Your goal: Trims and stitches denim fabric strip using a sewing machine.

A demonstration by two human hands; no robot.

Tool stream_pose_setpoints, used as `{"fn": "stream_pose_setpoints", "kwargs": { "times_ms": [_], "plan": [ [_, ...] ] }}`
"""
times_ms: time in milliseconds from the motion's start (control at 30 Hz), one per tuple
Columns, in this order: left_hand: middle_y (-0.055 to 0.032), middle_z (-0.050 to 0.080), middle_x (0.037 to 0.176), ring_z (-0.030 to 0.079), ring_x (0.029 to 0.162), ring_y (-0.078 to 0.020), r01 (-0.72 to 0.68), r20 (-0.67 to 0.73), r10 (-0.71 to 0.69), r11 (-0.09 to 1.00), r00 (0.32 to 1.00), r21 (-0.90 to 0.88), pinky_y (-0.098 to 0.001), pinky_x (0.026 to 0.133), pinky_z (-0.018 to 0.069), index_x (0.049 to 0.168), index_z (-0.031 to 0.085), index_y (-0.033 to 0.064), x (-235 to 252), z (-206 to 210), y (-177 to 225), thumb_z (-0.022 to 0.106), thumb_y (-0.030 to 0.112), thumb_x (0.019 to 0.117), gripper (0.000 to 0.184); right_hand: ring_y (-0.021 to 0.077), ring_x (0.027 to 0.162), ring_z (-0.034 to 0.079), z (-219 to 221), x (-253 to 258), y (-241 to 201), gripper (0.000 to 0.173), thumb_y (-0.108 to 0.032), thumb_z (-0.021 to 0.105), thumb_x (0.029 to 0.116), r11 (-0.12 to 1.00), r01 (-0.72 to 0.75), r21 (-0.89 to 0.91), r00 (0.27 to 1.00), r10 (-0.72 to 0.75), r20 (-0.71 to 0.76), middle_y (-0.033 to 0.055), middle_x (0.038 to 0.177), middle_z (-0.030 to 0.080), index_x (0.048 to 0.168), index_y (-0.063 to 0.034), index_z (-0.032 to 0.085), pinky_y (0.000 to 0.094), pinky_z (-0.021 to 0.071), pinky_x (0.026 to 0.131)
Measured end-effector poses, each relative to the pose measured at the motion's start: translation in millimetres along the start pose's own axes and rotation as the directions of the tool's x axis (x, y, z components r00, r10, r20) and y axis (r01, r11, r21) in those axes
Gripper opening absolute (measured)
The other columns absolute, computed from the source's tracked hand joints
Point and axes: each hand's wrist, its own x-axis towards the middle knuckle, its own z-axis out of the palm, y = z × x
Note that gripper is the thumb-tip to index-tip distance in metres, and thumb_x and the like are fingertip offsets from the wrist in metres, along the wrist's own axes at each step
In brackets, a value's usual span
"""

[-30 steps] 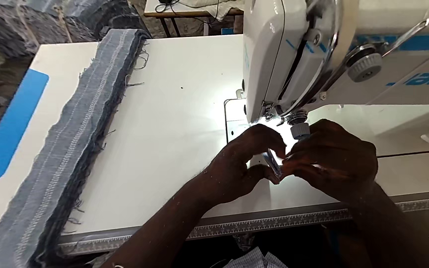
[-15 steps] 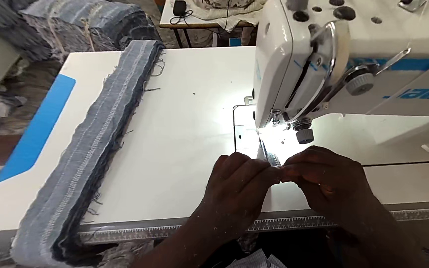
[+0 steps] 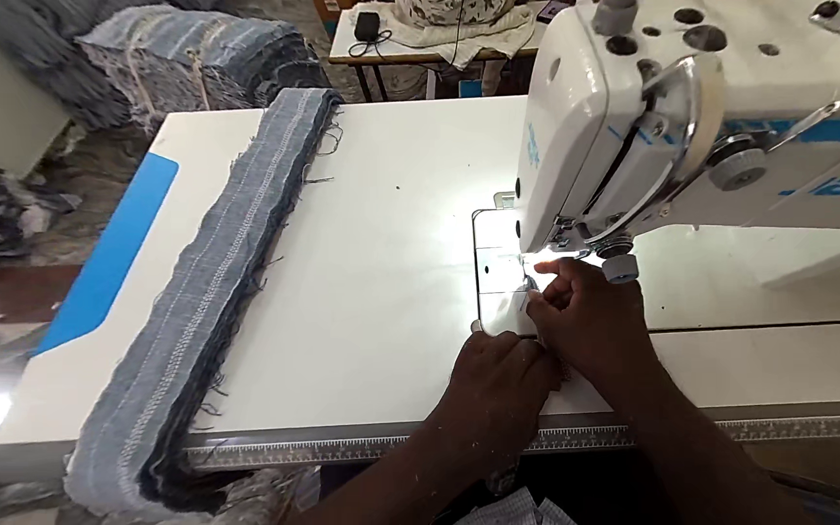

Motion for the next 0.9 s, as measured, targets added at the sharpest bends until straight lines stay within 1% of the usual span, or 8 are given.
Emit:
{"fn": "stream_pose_setpoints", "kwargs": {
  "times_ms": [67, 133, 233, 367, 567, 700, 833, 900],
  "plan": [
    [0.0033, 0.068, 0.096, 0.061, 0.089, -0.0147, 0.011, 0.022, -0.010, 1.000, 1.000, -0.006, -0.0344, 0.072, 0.0447, 0.098, 0.073, 0.0167, -2, -3, 1, 0.063, 0.021, 0.0976, 0.011, 0.0162, 0.071, 0.066, -1, -1, -2, 0.028, -0.025, 0.069, 0.0921, 0.999, 0.002, -0.033, 0.999, -0.001, 0.036, -0.0012, 0.079, 0.070, 0.117, -0.0130, 0.073, 0.0424, 0.0531, 0.066],
    [0.0027, 0.067, 0.103, 0.059, 0.096, -0.0170, 0.018, 0.084, -0.020, 0.999, 0.996, 0.034, -0.0360, 0.075, 0.0440, 0.105, 0.073, 0.0173, -8, -11, 5, 0.060, 0.023, 0.1002, 0.014, 0.0179, 0.068, 0.064, -4, -10, 3, 0.016, -0.025, 0.069, 0.0907, 0.991, 0.116, -0.068, 0.993, -0.113, 0.044, 0.0012, 0.076, 0.065, 0.096, -0.0115, 0.075, 0.0408, 0.0528, 0.060],
    [0.0036, 0.064, 0.132, 0.053, 0.124, -0.0221, -0.026, 0.178, 0.009, 0.995, 0.984, 0.092, -0.0410, 0.092, 0.0441, 0.125, 0.070, 0.0200, -20, -20, 6, 0.055, 0.021, 0.1020, 0.028, 0.0104, 0.060, 0.058, -16, -22, 15, 0.025, -0.037, 0.066, 0.0939, 0.960, 0.275, -0.047, 0.956, -0.267, 0.123, -0.0042, 0.071, 0.058, 0.078, -0.0176, 0.070, 0.0321, 0.0493, 0.051],
    [0.0044, 0.062, 0.140, 0.048, 0.137, -0.0245, -0.002, 0.215, -0.014, 0.997, 0.976, 0.076, -0.0508, 0.107, 0.0388, 0.128, 0.071, 0.0218, -9, -16, -9, 0.052, 0.023, 0.1014, 0.032, 0.0232, 0.094, 0.068, -3, -6, 34, 0.025, -0.021, 0.056, 0.1006, 0.921, 0.384, -0.062, 0.923, -0.385, -0.006, 0.0068, 0.100, 0.071, 0.110, -0.0126, 0.077, 0.0378, 0.0559, 0.076],
    [0.0015, 0.066, 0.136, 0.051, 0.136, -0.0279, -0.023, 0.183, 0.003, 0.994, 0.983, 0.107, -0.0562, 0.109, 0.0370, 0.122, 0.073, 0.0179, 24, -15, -41, 0.051, 0.018, 0.0983, 0.033, 0.0272, 0.109, 0.065, 11, 6, 42, 0.028, -0.022, 0.052, 0.1016, 0.917, 0.398, -0.031, 0.913, -0.399, -0.080, 0.0101, 0.108, 0.072, 0.112, -0.0132, 0.077, 0.0404, 0.0523, 0.093],
    [0.0026, 0.066, 0.132, 0.051, 0.135, -0.0256, -0.002, 0.160, -0.017, 0.993, 0.987, 0.120, -0.0515, 0.110, 0.0380, 0.125, 0.071, 0.0217, 41, -8, -60, 0.051, 0.020, 0.0979, 0.034, 0.0272, 0.108, 0.064, 11, 7, 44, 0.027, -0.022, 0.050, 0.0971, 0.906, 0.416, -0.078, 0.902, -0.422, -0.087, 0.0083, 0.108, 0.070, 0.106, -0.0131, 0.074, 0.0413, 0.0517, 0.092],
    [-0.0016, 0.066, 0.128, 0.053, 0.129, -0.0243, 0.030, 0.119, -0.046, 0.991, 0.992, 0.131, -0.0485, 0.108, 0.0383, 0.130, 0.069, 0.0181, 40, -3, -62, 0.048, 0.022, 0.0974, 0.039, 0.0350, 0.114, 0.062, 10, 13, 52, 0.040, -0.015, 0.044, 0.0960, 0.877, 0.444, -0.186, 0.893, -0.450, 0.011, 0.0096, 0.128, 0.069, 0.123, -0.0158, 0.073, 0.0524, 0.0486, 0.086],
    [-0.0018, 0.068, 0.123, 0.057, 0.124, -0.0239, 0.009, 0.066, -0.019, 0.989, 0.998, 0.146, -0.0471, 0.106, 0.0406, 0.127, 0.072, 0.0175, 35, -3, -60, 0.050, 0.023, 0.0975, 0.037, 0.0367, 0.114, 0.061, 10, 19, 58, 0.040, -0.018, 0.044, 0.0984, 0.866, 0.462, -0.191, 0.885, -0.465, 0.030, 0.0116, 0.124, 0.069, 0.127, -0.0173, 0.072, 0.0542, 0.0473, 0.085]
  ]
}}
